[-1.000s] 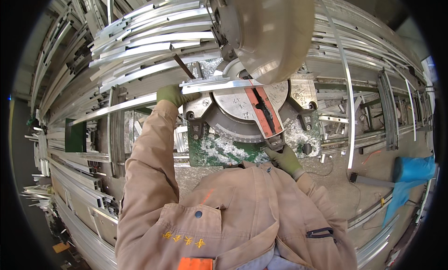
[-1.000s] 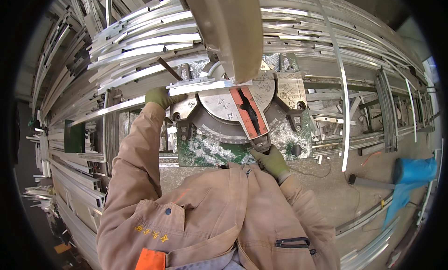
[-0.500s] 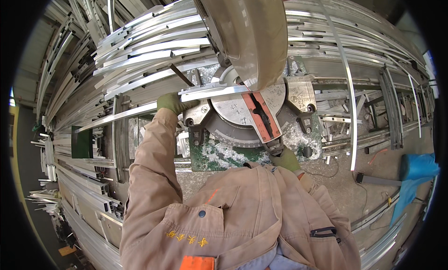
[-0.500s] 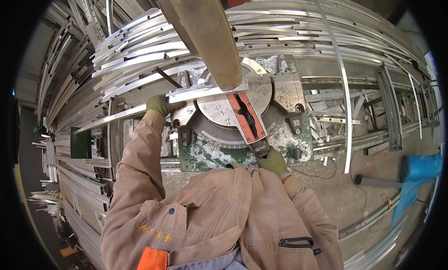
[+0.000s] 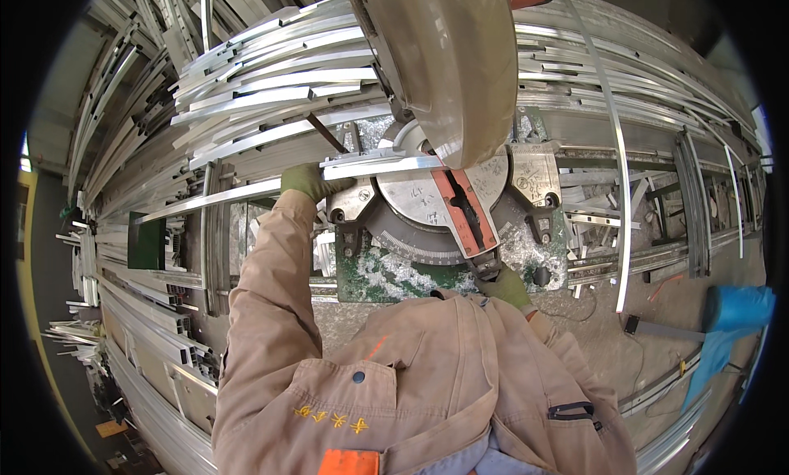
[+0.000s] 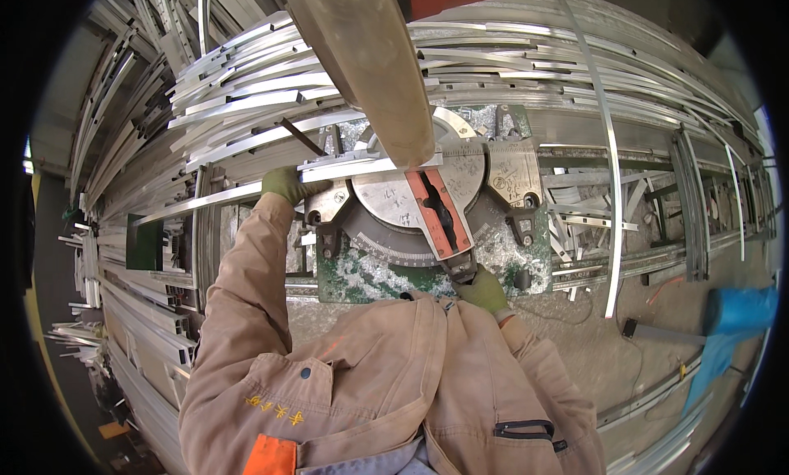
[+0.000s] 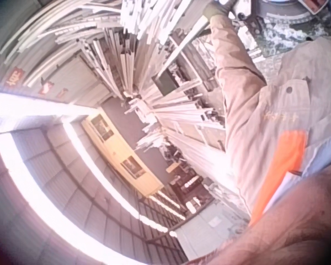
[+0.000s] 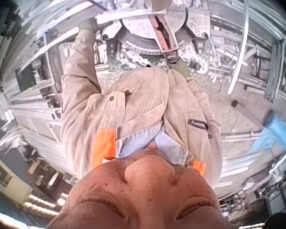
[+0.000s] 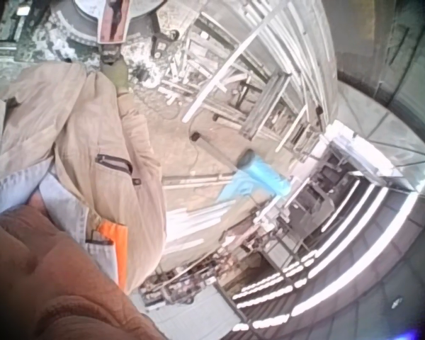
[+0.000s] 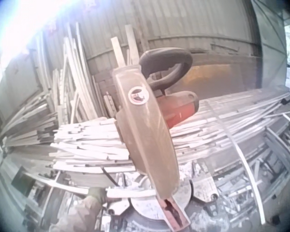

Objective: The person repeatedly positions aluminum profiles on a miter saw, lowers the blade to cut, and removes the cut pieces. The process is repeated multiple times with different profile lengths in a workshop setting.

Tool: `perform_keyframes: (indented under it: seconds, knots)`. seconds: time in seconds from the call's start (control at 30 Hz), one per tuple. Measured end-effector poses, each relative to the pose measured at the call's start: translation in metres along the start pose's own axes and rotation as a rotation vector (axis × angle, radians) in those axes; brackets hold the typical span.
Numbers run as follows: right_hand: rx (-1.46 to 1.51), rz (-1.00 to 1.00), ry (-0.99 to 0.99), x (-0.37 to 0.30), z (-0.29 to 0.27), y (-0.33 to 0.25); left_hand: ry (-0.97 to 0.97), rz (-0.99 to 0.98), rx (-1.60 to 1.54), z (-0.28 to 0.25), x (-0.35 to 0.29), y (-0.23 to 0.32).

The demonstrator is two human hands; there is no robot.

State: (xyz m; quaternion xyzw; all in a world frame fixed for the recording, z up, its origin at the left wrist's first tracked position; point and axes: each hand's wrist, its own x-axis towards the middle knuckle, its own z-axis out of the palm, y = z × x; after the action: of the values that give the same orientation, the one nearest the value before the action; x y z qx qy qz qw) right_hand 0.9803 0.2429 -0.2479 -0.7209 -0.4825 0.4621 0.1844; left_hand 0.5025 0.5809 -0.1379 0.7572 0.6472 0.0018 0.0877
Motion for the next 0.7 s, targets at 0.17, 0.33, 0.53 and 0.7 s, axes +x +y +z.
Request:
perform_keyframes:
  seconds: [0.17, 0.33, 0.53, 0.7]
  knots:
    - [0.050, 0.003, -0.005, 0.002, -0.001, 0.004, -0.140, -0.046, -0.069, -0.017, 0.000, 0.017]
    - [0.033, 0.017, -0.002, -0.001, -0.005, -0.003, -0.107, -0.056, 0.224, -0.011, -0.007, 0.020]
    - [0.004, 0.036, -0.017, -0.006, -0.013, -0.008, -0.163, -0.129, 0.185, -0.018, -0.011, 0.030]
    - [0.011, 0.019, 0.003, -0.009, -0.014, -0.011, -0.235, -0.176, 0.130, -0.025, -0.010, 0.039]
